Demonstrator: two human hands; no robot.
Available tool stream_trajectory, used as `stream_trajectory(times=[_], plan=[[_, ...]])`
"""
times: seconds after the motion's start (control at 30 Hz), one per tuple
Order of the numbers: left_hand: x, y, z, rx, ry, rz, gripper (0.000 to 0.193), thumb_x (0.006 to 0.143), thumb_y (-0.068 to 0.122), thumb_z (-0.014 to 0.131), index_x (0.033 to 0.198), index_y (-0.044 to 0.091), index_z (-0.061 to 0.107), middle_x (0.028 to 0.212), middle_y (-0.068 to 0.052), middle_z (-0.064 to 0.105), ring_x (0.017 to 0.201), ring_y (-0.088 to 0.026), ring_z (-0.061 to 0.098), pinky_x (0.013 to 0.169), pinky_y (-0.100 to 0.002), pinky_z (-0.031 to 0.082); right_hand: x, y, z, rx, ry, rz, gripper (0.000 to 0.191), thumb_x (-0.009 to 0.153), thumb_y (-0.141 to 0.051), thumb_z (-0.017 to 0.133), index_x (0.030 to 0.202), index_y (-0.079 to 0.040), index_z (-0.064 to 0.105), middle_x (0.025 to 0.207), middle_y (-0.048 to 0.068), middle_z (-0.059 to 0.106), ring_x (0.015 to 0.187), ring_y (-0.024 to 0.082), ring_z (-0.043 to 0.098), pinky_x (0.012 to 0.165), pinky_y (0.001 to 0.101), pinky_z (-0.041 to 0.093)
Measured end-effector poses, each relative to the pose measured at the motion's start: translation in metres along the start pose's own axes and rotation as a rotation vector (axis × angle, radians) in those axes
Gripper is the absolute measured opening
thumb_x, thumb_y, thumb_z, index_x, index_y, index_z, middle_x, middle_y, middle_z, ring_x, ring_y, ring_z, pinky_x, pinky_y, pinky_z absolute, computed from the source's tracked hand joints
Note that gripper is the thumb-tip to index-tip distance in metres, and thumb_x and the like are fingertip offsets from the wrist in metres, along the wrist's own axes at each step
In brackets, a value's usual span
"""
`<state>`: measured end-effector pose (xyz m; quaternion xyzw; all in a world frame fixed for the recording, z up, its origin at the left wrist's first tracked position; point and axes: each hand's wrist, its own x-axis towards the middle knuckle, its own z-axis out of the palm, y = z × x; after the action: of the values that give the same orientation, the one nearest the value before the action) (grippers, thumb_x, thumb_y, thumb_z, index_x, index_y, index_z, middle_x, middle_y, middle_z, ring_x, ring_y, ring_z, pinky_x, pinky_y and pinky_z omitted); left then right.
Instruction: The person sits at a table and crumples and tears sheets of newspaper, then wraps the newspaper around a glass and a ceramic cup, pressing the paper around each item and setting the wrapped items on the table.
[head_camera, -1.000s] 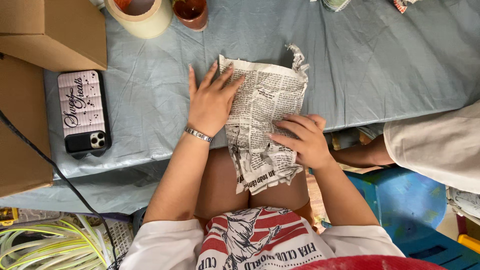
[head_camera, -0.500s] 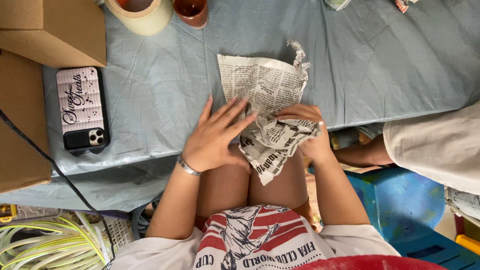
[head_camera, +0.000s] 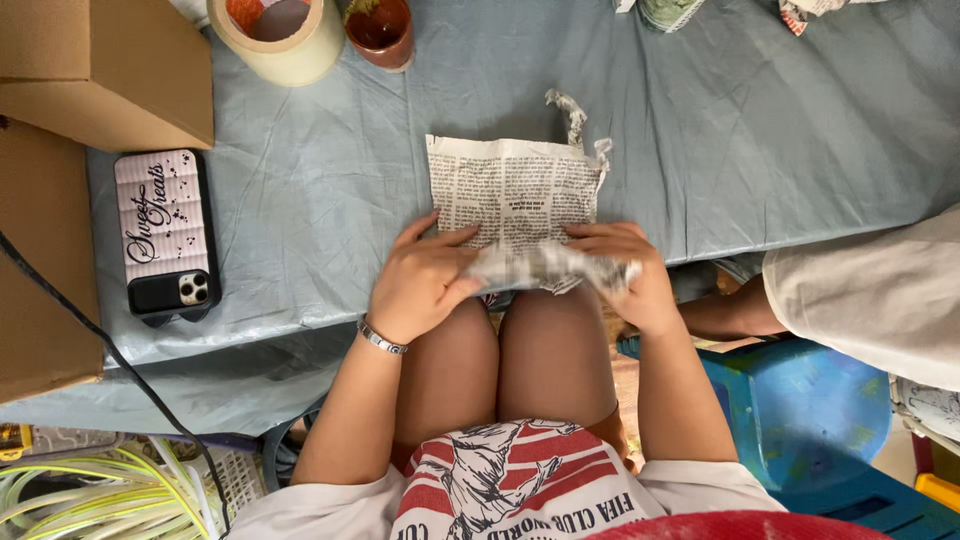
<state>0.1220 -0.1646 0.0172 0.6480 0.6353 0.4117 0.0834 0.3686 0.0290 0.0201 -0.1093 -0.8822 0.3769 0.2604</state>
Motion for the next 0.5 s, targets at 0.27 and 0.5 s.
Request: stream_trajectory(times=[0.27, 0.5], plan=[[0.011, 0.008, 0.019, 0.185, 0.158, -0.442, 0.035, 0.102, 0.027, 0.072, 0.077, 0.003, 0.066, 0.078, -0.013, 0.067, 0.083, -0.034, 0.065, 0.093, -0.043, 0.051, 0.026, 0.011, 0.022, -0.235, 0.257, 0.593, 0.040, 0.096, -0.030, 0.079, 0.078, 0.002, 0.066, 0.061, 0.015, 0.056, 0.056, 0.027, 0.050, 0.054, 0.0377, 0.041], [0.014, 0.024, 0.013, 0.543, 0.300, -0.132, 0.042, 0.093, 0.012, 0.066, 0.134, 0.015, 0.061, 0.144, -0.009, 0.058, 0.134, -0.033, 0.052, 0.111, -0.055, 0.039, 0.059, 0.002, 0.040, -0.387, 0.414, 0.463, 0.030, 0.085, -0.032, 0.084, 0.094, -0.006, 0.071, 0.064, 0.005, 0.063, 0.051, 0.018, 0.056, 0.050, 0.0365, 0.045]])
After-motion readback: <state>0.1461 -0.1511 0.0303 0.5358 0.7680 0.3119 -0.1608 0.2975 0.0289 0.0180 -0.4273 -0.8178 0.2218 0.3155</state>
